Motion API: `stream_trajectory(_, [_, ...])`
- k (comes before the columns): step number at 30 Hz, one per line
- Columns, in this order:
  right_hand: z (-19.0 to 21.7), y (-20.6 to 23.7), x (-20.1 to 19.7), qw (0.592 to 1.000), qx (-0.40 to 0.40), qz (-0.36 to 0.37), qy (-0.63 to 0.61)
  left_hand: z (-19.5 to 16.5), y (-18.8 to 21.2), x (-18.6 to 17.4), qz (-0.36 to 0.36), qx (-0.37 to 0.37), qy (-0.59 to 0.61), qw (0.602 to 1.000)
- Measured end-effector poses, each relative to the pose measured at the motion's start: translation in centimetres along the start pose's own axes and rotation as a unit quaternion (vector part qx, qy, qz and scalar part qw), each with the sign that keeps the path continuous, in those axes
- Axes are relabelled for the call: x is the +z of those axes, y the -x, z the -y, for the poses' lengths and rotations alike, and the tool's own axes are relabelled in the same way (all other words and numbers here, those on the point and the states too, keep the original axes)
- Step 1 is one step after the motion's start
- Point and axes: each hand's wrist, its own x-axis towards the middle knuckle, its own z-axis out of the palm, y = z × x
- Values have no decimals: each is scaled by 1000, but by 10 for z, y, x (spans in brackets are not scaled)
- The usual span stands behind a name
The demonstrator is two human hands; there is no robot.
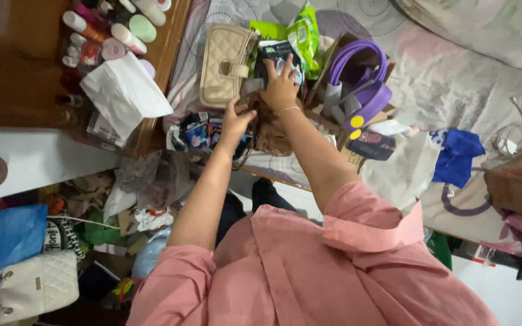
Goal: The person removes items from a cluttered bedroom drawer, including a wrapped bundle, a purple headband, wet wipe packs, sanitary pad packs and a pink pouch, and places them into a cardboard box on the bed. They arrange the items inside the box and continue clearing the drawer contents.
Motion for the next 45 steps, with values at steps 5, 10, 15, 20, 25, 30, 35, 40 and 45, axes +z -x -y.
stream_trajectory(5, [-18,-15,-10,999,4,20,49,-20,-8,21,64,-38,-67,995])
stream_trajectory(10, [-37,-31,-20,999,-12,-32,-18,-21,-19,38,74,28,-83,993])
stream_trajectory(15, [-79,-48,-52,993,9,121,-12,-15,-26,77,101,61,-32,992])
stream_trajectory(20, [-150,-10,-68,968,43,153,196,-15,-10,145,156,70,-107,979])
stream_trajectory(25, [-185,40,-50,961,84,135,226,-10,10,189,237,168,-268,918])
stream_trajectory(30, [-190,57,-43,952,72,158,252,2,17,193,234,193,-356,884])
stream_trajectory(35, [-203,63,-56,958,19,77,277,0,20,198,247,142,-358,889])
stream_trajectory(40, [-238,68,-99,974,41,166,150,-20,29,202,195,146,-328,913])
stream_trajectory(45, [-298,84,-148,986,114,76,-91,-43,60,219,148,104,-481,858])
